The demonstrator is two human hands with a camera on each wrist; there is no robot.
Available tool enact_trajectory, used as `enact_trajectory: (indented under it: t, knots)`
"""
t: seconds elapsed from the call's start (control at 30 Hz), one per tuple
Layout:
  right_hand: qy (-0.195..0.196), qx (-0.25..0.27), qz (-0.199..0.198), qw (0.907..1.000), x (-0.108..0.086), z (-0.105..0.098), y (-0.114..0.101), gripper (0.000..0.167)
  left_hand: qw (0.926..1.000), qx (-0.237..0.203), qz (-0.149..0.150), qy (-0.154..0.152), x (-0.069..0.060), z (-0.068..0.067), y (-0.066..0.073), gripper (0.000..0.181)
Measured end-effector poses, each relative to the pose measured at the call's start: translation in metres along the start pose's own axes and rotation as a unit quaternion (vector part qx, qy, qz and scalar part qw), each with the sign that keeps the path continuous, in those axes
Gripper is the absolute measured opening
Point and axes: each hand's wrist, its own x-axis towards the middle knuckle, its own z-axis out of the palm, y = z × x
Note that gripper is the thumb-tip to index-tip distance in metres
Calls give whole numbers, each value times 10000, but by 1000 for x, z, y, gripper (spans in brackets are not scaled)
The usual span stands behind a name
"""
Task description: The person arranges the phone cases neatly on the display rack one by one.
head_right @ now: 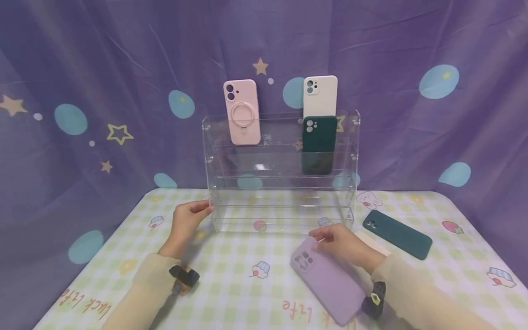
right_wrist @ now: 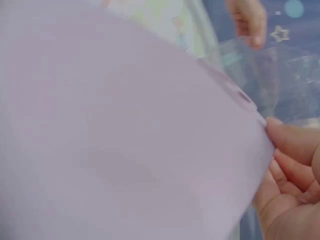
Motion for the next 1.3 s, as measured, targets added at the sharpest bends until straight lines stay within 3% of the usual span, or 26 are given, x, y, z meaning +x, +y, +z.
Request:
enact_trajectory:
  t: [0.13, 0.33, 0.47, 0.6, 0.7, 0.83, 1.0, 1.2, 1.3]
  knots:
    - [-274, 485, 202, 9982, -2, -7, -17, 42, 10000, -60, 5, -30, 1, 3, 1, 25]
    - [-509, 1000, 201, 9935, 3, -12, -47, 44, 9999, -93, 3, 43, 2, 5, -1, 22]
    - [-218, 1114, 144, 9934, 13, -14, -70, 46, 9999, -97, 13, 85, 1, 5, -3, 20]
    - [449, 1517, -179, 9872, 25, -19, -100, 41, 9999, -129, 44, 105, 1, 5, -4, 20]
    - [969, 2224, -536, 9686, 34, -25, -125, 27, 9998, -172, 48, 102, 0, 4, -5, 20]
    - [1408, 3134, -1049, 9333, 48, -34, -151, 24, 9999, -143, 14, 86, -1, 4, -5, 20]
    - [1853, 3572, -1554, 9022, 69, -41, -171, 24, 9999, -107, 42, 108, -2, 3, -4, 20]
    - [2306, 4026, -1743, 8685, 99, -45, -189, 22, 9998, -143, 94, 81, -1, 2, -3, 18]
    - [2426, 4125, -1833, 8587, 114, -44, -197, 24, 9998, -115, 107, 87, -1, 1, -3, 18]
